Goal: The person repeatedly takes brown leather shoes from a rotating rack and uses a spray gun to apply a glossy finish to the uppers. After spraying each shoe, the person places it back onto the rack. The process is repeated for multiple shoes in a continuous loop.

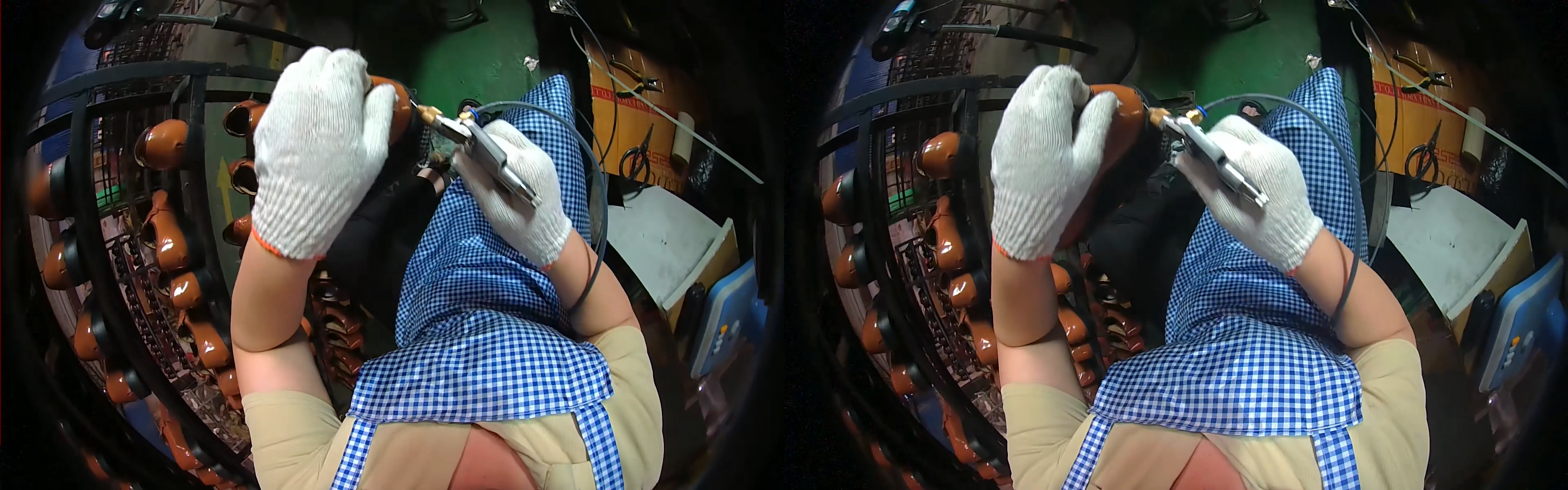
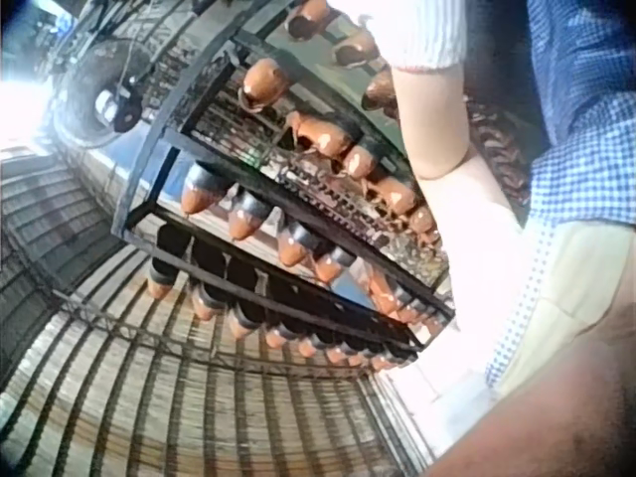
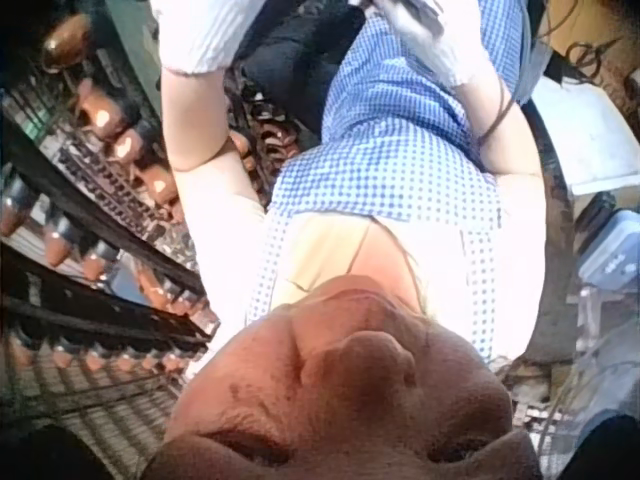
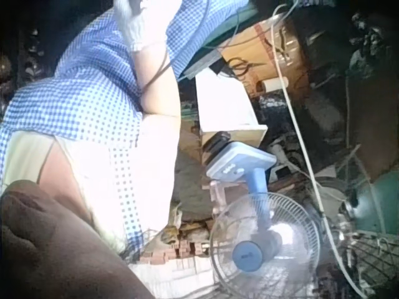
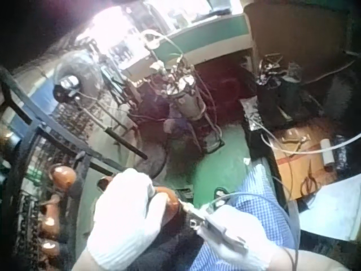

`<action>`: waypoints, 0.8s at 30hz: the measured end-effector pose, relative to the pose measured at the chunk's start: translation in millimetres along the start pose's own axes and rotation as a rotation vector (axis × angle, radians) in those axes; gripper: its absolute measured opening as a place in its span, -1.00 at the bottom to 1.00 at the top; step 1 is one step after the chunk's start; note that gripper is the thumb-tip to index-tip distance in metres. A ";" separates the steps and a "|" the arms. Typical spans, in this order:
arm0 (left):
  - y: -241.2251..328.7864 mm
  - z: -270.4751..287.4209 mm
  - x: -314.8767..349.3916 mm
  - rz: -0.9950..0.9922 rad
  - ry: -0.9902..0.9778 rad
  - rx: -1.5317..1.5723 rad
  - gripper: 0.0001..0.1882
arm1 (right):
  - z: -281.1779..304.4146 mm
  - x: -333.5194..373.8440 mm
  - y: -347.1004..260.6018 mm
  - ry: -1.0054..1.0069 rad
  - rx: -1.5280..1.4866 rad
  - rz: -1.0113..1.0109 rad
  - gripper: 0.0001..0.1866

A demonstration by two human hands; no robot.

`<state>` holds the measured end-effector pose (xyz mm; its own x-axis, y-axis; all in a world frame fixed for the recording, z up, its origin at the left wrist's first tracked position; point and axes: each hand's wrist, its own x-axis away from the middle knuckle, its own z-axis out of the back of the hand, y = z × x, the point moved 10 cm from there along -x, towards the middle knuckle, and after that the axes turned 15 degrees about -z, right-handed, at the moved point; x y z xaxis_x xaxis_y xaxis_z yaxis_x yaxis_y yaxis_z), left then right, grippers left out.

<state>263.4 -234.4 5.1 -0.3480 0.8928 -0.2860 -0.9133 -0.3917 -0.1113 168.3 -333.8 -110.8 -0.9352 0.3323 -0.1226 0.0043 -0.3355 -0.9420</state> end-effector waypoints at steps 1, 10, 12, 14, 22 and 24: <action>-8.9 -3.3 -1.9 0.004 -0.021 -0.020 -0.76 | -3.0 -6.2 -0.8 0.009 -0.011 0.024 -0.84; -70.9 -11.7 10.8 0.226 -0.065 -0.083 -0.60 | -37.7 -27.5 5.2 -0.008 -0.155 -0.041 -0.80; -78.9 -11.5 15.1 0.264 -0.077 -0.102 -0.59 | -48.1 -23.9 10.0 -0.044 -0.203 -0.092 -0.80; -86.0 -14.2 18.0 0.281 -0.072 -0.071 -0.55 | -55.2 -20.3 12.1 -0.044 -0.180 -0.107 -0.79; -97.4 3.3 60.0 0.630 0.041 0.475 -0.64 | -69.8 10.3 -14.0 -0.014 -0.064 0.120 -0.75; -83.1 19.3 89.2 0.666 0.279 0.614 -0.75 | -70.8 16.5 -17.7 -0.038 -0.064 0.148 -0.75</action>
<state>304.2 -117.9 7.2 -0.8472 0.4111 -0.3367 -0.5244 -0.5449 0.6543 177.8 -260.0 -118.3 -0.9352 0.2496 -0.2513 0.1649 -0.3213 -0.9325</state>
